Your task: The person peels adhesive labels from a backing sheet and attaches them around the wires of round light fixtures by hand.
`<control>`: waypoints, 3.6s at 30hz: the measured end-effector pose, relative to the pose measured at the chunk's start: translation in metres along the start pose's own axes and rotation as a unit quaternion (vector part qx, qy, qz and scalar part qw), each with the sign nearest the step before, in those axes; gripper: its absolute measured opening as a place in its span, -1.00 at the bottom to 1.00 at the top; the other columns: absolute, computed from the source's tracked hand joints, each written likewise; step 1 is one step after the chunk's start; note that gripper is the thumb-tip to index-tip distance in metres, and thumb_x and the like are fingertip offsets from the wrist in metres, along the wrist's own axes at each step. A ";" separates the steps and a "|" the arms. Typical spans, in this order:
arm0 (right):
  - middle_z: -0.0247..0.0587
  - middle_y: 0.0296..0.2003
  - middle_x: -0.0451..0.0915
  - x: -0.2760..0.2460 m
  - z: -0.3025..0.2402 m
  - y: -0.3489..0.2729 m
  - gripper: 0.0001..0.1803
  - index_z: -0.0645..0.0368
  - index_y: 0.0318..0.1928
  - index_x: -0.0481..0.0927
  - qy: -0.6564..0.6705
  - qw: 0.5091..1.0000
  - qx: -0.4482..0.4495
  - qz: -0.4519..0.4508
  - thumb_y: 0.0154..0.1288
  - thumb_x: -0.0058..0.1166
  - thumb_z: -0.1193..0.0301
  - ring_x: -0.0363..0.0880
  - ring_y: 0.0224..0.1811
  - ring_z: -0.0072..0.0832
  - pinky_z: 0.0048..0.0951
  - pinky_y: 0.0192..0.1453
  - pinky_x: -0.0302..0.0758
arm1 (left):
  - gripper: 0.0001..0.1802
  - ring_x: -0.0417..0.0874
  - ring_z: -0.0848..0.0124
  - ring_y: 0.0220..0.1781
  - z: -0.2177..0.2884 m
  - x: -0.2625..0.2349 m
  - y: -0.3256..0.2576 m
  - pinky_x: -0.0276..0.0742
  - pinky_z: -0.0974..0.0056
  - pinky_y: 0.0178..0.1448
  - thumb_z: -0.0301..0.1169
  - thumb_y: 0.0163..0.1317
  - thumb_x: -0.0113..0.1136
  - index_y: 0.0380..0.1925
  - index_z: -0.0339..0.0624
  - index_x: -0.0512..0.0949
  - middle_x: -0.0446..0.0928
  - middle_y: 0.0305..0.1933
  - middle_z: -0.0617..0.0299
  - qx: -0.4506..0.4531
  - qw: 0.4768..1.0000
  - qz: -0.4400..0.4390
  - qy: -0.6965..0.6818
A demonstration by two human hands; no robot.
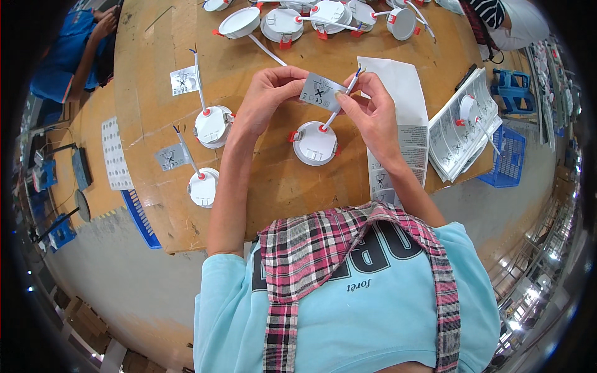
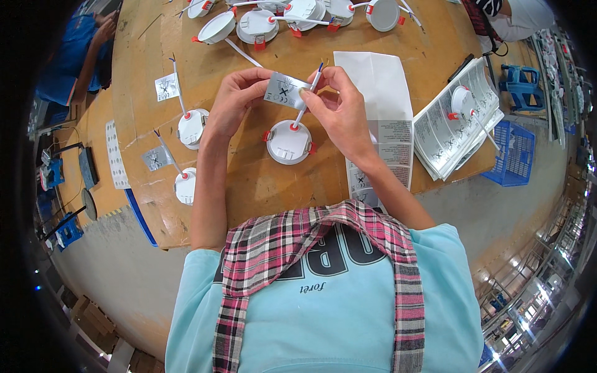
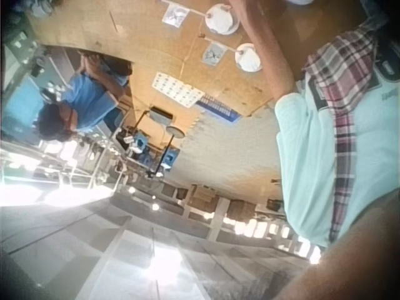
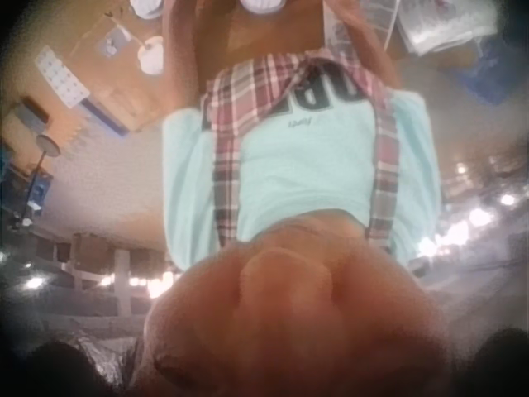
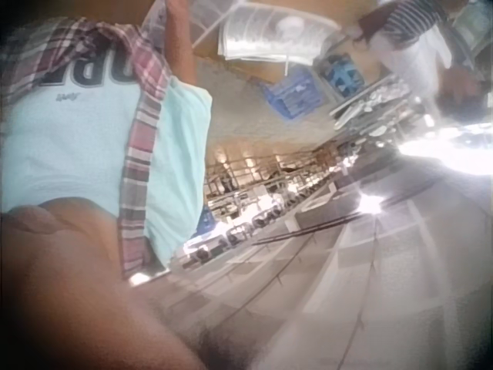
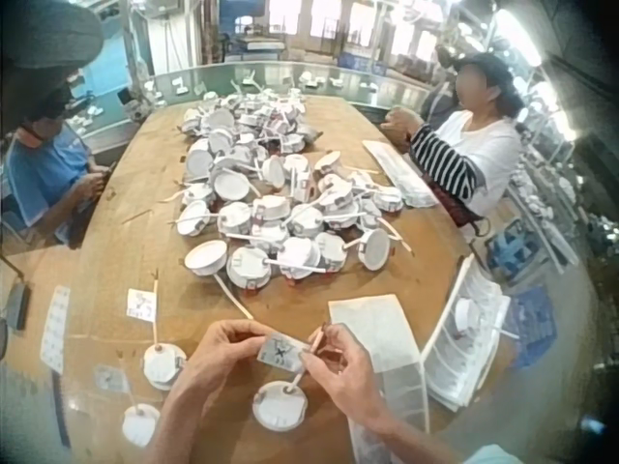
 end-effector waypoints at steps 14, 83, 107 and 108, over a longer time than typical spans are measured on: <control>-0.18 -0.25 0.48 -0.001 -0.002 0.000 -0.76 0.31 -0.14 0.36 -0.022 1.000 -0.003 -0.003 0.23 0.10 0.55 0.58 -0.28 -0.54 -0.53 -0.15 0.59 | -0.79 0.63 0.52 -0.23 0.001 0.000 0.000 0.54 0.42 -0.10 -0.43 0.20 0.18 -0.21 -0.32 0.62 0.63 -0.27 0.22 -0.010 1.000 0.010 0.011; -0.23 -0.30 0.50 -0.016 0.008 0.004 -0.63 0.31 0.04 0.36 0.028 0.997 0.029 0.060 0.23 0.10 0.56 0.54 -0.30 -0.58 -0.57 -0.26 0.53 | -0.49 0.68 0.35 -0.20 0.008 -0.003 -0.006 0.57 0.34 -0.02 -0.08 0.43 -0.19 0.02 -0.35 0.42 0.64 -0.22 -0.04 0.033 0.989 0.122 -0.072; -0.34 -0.50 0.56 -0.013 0.018 0.006 -0.69 0.35 -0.37 0.59 0.001 0.996 0.074 0.042 0.30 0.11 0.29 0.49 -0.45 -0.68 -0.63 -0.30 0.47 | -0.81 0.65 0.50 -0.36 -0.001 0.015 -0.005 0.53 0.40 -0.17 -0.42 0.20 0.22 -0.31 -0.38 0.58 0.64 -0.44 0.16 0.029 0.996 0.081 -0.009; -0.35 -0.50 0.55 -0.014 0.018 0.007 -0.69 0.35 -0.36 0.59 0.007 0.995 0.082 0.048 0.30 0.10 0.28 0.48 -0.47 -0.69 -0.62 -0.32 0.46 | -0.81 0.65 0.50 -0.36 -0.002 0.016 -0.004 0.53 0.40 -0.17 -0.42 0.20 0.22 -0.31 -0.38 0.58 0.64 -0.44 0.16 0.028 0.996 0.079 -0.011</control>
Point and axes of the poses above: each hand's wrist, its own y-axis towards the middle knuckle, its own x-axis out of the palm, z = x × y, the point moved 10 cm from there along y, towards the middle knuckle
